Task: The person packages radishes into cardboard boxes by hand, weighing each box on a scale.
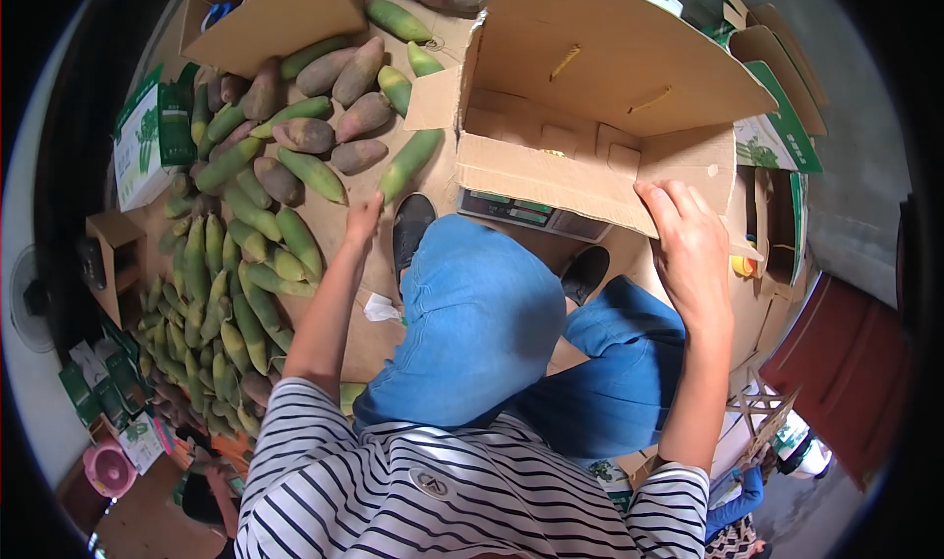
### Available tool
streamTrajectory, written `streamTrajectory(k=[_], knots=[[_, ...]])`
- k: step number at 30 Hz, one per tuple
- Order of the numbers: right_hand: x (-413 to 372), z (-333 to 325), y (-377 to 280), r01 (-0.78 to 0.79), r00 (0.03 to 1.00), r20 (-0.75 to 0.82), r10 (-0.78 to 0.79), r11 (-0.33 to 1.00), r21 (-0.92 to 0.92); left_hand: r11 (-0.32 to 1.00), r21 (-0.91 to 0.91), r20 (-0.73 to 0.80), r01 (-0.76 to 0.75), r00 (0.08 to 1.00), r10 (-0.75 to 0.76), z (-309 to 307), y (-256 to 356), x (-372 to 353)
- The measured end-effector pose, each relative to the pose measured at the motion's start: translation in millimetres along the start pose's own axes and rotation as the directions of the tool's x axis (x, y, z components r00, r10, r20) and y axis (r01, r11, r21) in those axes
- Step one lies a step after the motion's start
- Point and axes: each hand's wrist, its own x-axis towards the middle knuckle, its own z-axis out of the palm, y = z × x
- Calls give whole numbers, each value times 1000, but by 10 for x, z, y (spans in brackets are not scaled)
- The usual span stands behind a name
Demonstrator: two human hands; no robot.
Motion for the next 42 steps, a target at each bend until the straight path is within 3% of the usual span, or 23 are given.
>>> streamTrajectory(k=[1,3,5,8,11,13,16,17,21,23,25,27,29,31,32,34,35,36,38,39,40,41,42], knots=[[-9,12,11,12,1000,-17,-12,1000,2,934,-277,166,226,969,-185,-54,30,-285],[-29,26,32,18,999,-42,-17,1000,4,839,-428,266,337,934,-239,-187,29,-737],[-45,43,31,9,999,-53,-9,1000,7,812,-496,230,307,948,-218,-361,106,-1120],[-46,39,38,2,999,-48,-1,1000,7,832,-543,70,112,994,-89,-616,440,-1484],[-45,63,49,11,998,-66,-11,1000,-1,823,-493,-135,-283,959,249,-939,1000,-1558],[-47,75,65,18,996,-87,-19,1000,-10,761,-332,-239,-558,830,504,-1093,1626,-1713],[-51,107,76,30,993,-117,-32,999,-17,651,-11,-253,-759,632,733,-1113,2574,-1989],[-52,102,74,29,992,-123,-31,999,-13,589,142,-239,-796,549,801,-1094,2845,-2031],[-49,134,61,23,991,-131,-26,999,-25,348,323,-10,-880,364,931,-660,3811,-2256],[-39,110,44,30,993,-114,-32,999,-25,-56,533,224,-844,77,971,-356,4091,-2143],[-15,115,33,41,994,-103,-44,999,-31,-141,528,520,-837,187,834,66,4382,-2128],[-3,112,33,49,993,-105,-52,998,-26,-195,495,746,-846,299,595,424,4401,-2032],[33,78,18,60,994,-93,-61,998,-19,-306,212,703,-928,-73,708,674,4230,-1806],[25,33,4,49,997,-67,-49,999,-6,-103,-61,568,-993,-120,814,476,4281,-1925],[10,47,21,53,996,-68,-52,999,13,-178,-190,369,-966,-238,898,272,4359,-1956],[-23,61,24,39,996,-79,-36,998,40,289,-184,341,-939,215,915,-241,4164,-1910],[-25,58,21,36,996,-86,-31,998,52,320,-102,154,-942,303,941,-497,3886,-1682],[-22,34,19,43,998,-52,-40,998,52,332,133,118,-934,348,930,-691,3763,-1720],[-40,58,41,41,998,-55,-37,997,63,553,71,-28,-830,553,833,-1018,3020,-1144],[-47,72,54,39,998,-54,-35,997,68,637,304,24,-708,674,738,-1301,2524,-818],[-49,79,65,35,998,-55,-32,997,68,686,407,-37,-603,739,672,-1421,2042,-699],[-50,82,72,31,998,-56,-27,997,69,660,542,-84,-520,747,659,-1545,1481,-585],[-51,85,70,26,998,-54,-22,997,70,675,666,-71,-317,874,480,-1652,1069,-584]])
